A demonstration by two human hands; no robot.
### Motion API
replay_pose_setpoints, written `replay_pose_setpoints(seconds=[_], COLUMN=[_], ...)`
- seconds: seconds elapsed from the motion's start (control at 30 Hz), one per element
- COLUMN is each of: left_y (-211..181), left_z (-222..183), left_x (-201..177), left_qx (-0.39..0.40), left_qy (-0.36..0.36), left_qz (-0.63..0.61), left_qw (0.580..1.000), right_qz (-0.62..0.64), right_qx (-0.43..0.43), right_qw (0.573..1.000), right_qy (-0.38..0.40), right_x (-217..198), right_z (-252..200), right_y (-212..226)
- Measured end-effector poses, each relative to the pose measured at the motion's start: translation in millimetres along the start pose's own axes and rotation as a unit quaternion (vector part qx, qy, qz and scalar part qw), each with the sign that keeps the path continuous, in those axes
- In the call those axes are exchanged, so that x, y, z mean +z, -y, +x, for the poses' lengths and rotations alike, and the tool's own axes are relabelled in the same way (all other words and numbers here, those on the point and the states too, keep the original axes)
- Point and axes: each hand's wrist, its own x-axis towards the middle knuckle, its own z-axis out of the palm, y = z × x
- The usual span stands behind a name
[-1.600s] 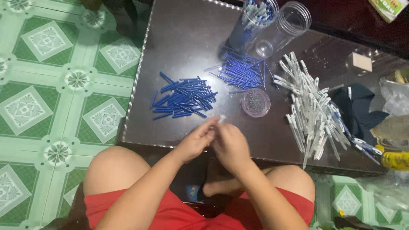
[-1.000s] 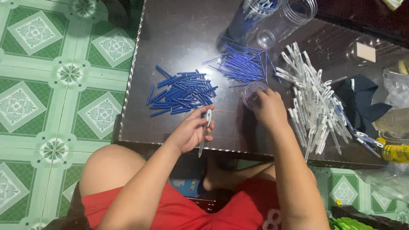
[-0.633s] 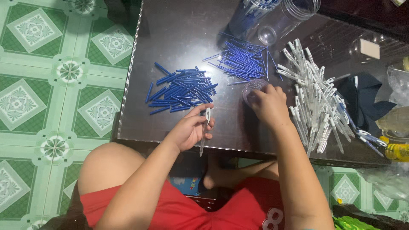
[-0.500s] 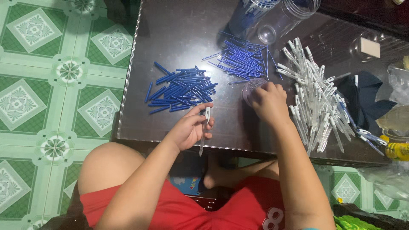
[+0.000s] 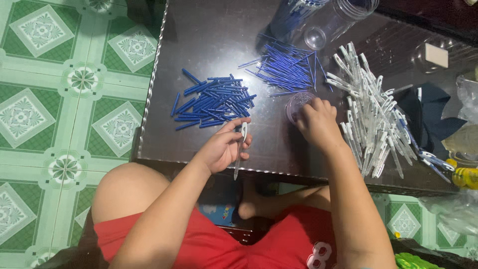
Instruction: The person assembles pens by inserting ink refills into pen barrels and then placing the finished pens into a container.
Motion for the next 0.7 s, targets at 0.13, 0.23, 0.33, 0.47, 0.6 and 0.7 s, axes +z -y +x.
replay_pose_setpoints(seconds=[0.13, 0.23, 0.33, 0.47, 0.6, 0.7], left_y=[0, 1, -2, 0, -3, -2], left_z=[2, 2, 1, 1, 0, -1], left_x=[-3, -3, 0, 0, 3, 3], left_qx=[-0.002, -0.004, -0.011, -0.015, -0.016, -0.013], left_qy=[0.004, 0.004, -0.002, -0.011, -0.013, -0.013], left_qz=[-0.001, -0.005, -0.007, -0.005, -0.001, 0.003], left_qw=[1.000, 1.000, 1.000, 1.000, 1.000, 1.000], right_qz=[0.141, 0.131, 0.077, 0.065, 0.026, 0.032], right_qx=[0.029, 0.107, 0.137, 0.150, 0.126, 0.126], right_qw=[0.989, 0.984, 0.988, 0.987, 0.992, 0.990], right_qy=[-0.033, -0.048, -0.010, -0.009, -0.006, -0.062], right_x=[25, 19, 12, -1, 1, 13], right_z=[4, -6, -13, -7, 2, 1], right_y=[-35, -50, -49, -35, -28, -32])
